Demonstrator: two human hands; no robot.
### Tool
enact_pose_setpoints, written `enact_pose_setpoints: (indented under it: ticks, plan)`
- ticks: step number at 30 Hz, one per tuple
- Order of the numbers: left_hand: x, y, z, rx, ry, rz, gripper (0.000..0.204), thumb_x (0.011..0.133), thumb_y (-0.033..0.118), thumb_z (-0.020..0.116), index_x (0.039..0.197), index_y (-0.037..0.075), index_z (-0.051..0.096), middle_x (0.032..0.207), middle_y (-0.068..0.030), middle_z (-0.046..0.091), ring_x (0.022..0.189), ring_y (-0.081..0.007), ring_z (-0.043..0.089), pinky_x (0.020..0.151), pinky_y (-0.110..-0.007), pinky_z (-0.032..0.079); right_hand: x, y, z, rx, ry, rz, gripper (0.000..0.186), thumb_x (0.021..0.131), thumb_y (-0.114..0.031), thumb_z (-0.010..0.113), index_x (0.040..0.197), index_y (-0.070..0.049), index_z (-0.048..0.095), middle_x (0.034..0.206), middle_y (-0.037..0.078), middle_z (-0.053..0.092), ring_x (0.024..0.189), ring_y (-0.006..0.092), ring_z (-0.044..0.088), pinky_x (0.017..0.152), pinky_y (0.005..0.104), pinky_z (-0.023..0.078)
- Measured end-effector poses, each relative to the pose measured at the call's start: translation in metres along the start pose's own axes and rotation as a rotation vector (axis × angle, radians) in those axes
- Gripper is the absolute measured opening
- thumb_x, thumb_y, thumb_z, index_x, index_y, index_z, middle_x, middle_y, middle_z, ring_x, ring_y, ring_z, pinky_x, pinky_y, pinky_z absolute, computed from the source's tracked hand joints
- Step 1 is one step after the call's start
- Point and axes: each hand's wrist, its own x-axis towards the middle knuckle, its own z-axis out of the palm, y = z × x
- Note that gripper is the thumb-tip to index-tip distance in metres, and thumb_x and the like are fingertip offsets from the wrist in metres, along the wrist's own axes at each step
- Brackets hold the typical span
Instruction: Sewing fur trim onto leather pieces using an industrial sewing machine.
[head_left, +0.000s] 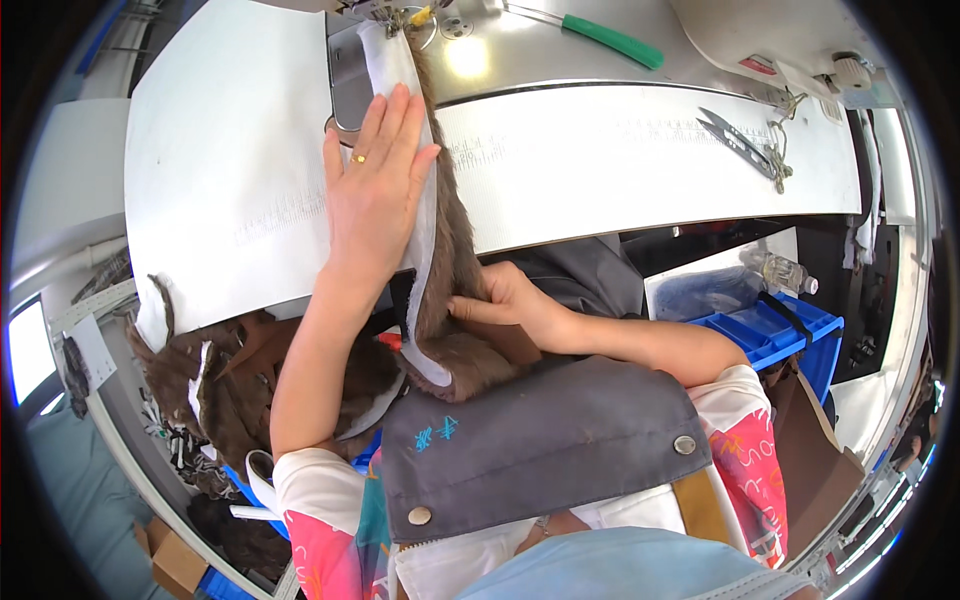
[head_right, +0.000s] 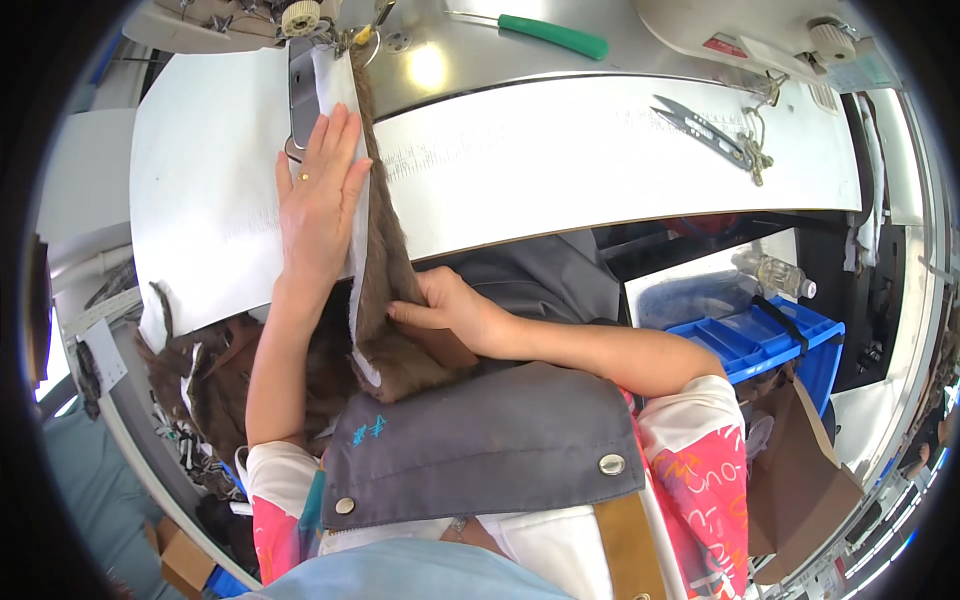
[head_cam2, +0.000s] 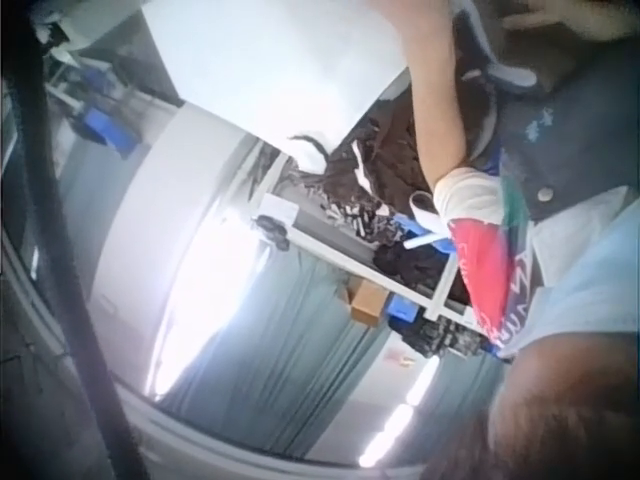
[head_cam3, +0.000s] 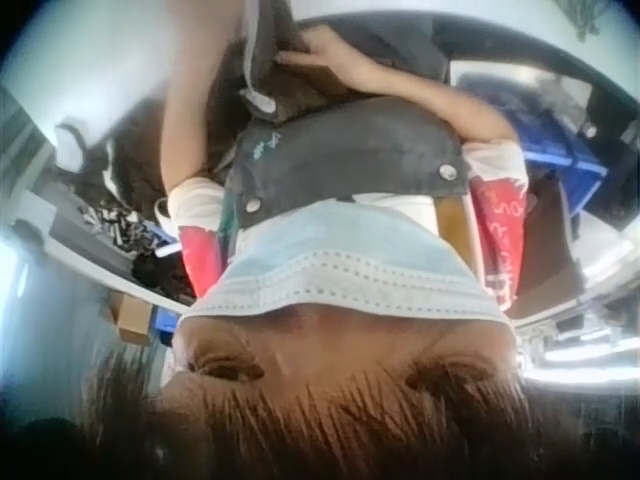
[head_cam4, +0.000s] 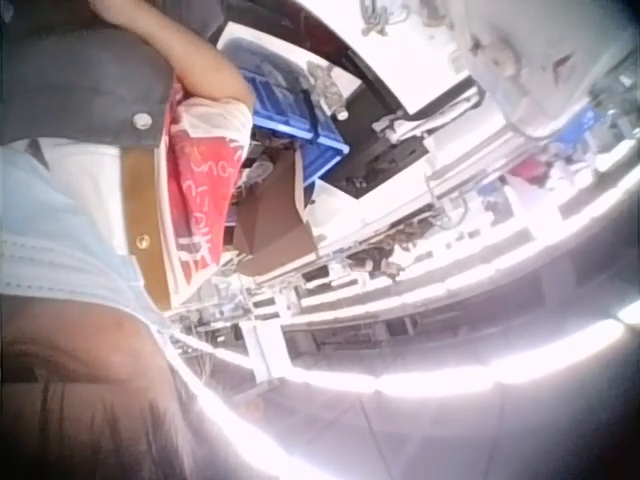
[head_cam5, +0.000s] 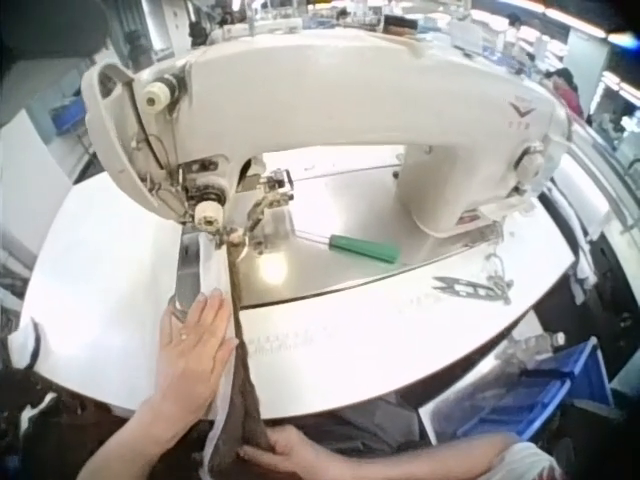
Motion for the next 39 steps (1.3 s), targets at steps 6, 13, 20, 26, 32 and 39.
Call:
enact_pose_setpoints:
  ticks: [6,13,20,26,32,39]
  plan:
    - [0.000,0.001,0.001,0.067,-0.040,-0.033,0.043,0.091,0.023,0.057,0.132,0.009,0.051,0.137,-0.0053,0.050,0.127,-0.0187,0.046,0.106,-0.052,0.026,-0.022,-0.078,-0.019,-1.442,0.052,-0.374,0.015,0.084,-0.014,0.064,0.091,-0.001,0.065,0.079,0.016,0.064,0.066,0.0291,0.063,0.061,0.0341,0.050]
    - [0.006,0.007,-0.003,0.067,-0.051,-0.022,0.044,0.090,0.022,0.058,0.132,0.009,0.051,0.139,-0.0035,0.049,0.129,-0.0168,0.044,0.105,-0.053,0.025,0.010,-0.154,-0.124,-2.163,0.963,-0.731,0.018,0.080,-0.015,0.061,0.092,-0.002,0.058,0.099,0.014,0.063,0.092,0.0293,0.060,0.079,0.0403,0.048]
    - [-0.001,0.006,-0.006,0.056,-0.094,-0.054,0.046,0.090,0.020,0.058,0.134,0.009,0.049,0.142,-0.0042,0.045,0.131,-0.0158,0.042,0.106,-0.054,0.022,0.033,-0.106,-0.023,-1.499,0.626,-0.587,0.030,0.089,-0.021,0.059,0.111,-0.005,0.047,0.054,0.011,0.057,0.047,0.0305,0.058,0.043,0.0392,0.044]
    - [0.000,0.005,-0.004,0.061,-0.100,-0.069,0.046,0.090,0.019,0.057,0.134,0.009,0.049,0.142,-0.0038,0.045,0.131,-0.0151,0.042,0.108,-0.054,0.014,0.057,-0.090,-0.019,-1.575,0.709,-0.556,0.040,0.085,-0.018,0.060,0.120,-0.002,0.051,0.056,0.007,0.059,0.044,0.0275,0.056,0.044,0.0372,0.044]
    - [0.000,0.003,-0.001,0.072,-0.093,-0.061,0.047,0.090,0.018,0.058,0.134,0.008,0.049,0.142,-0.0040,0.045,0.131,-0.0149,0.042,0.110,-0.050,0.012,0.064,-0.092,-0.026,-1.621,0.648,-0.592,0.043,0.082,-0.018,0.062,0.122,-0.003,0.053,0.056,0.005,0.059,0.044,0.0259,0.054,0.046,0.0351,0.042]
    - [0.001,0.002,-0.005,0.021,-0.107,-0.047,0.045,0.090,0.017,0.057,0.133,0.007,0.049,0.141,-0.0046,0.047,0.130,-0.0163,0.044,0.108,-0.051,0.017,0.023,-0.107,-0.041,-1.679,0.253,-0.497,0.046,0.082,-0.016,0.063,0.125,-0.003,0.051,0.057,0.006,0.057,0.048,0.0270,0.051,0.055,0.0349,0.040]
